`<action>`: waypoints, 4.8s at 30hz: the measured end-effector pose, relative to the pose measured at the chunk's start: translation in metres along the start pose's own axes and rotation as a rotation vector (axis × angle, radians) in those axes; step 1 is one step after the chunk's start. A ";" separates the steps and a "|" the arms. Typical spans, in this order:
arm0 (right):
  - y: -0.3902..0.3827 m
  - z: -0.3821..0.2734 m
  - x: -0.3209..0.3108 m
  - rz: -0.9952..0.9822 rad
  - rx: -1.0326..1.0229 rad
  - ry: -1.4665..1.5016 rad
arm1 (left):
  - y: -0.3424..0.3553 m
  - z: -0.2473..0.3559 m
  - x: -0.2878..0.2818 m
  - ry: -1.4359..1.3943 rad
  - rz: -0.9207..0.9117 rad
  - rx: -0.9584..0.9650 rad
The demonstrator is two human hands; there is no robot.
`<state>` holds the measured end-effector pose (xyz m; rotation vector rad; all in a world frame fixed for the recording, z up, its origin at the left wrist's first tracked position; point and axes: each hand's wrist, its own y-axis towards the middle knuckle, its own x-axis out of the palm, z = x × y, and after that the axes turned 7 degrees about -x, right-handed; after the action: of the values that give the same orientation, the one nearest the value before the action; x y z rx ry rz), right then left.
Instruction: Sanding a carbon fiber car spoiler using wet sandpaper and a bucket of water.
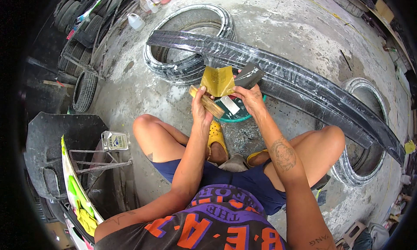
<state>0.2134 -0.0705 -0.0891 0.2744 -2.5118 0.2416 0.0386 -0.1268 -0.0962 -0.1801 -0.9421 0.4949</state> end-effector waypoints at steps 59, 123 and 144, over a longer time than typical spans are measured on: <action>0.007 -0.032 -0.014 -0.117 0.090 -0.161 | -0.035 0.040 0.043 0.962 -0.109 0.300; 0.075 0.062 -0.056 -0.652 0.460 -1.893 | 0.045 -0.009 -0.030 1.306 -0.062 0.741; 0.126 0.176 -0.064 -0.475 0.264 -1.932 | 0.043 -0.007 -0.020 1.355 0.017 0.594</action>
<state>0.1375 0.0186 -0.2820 1.9442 -3.9810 0.0593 0.0206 -0.0983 -0.1308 0.0409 0.5376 0.5102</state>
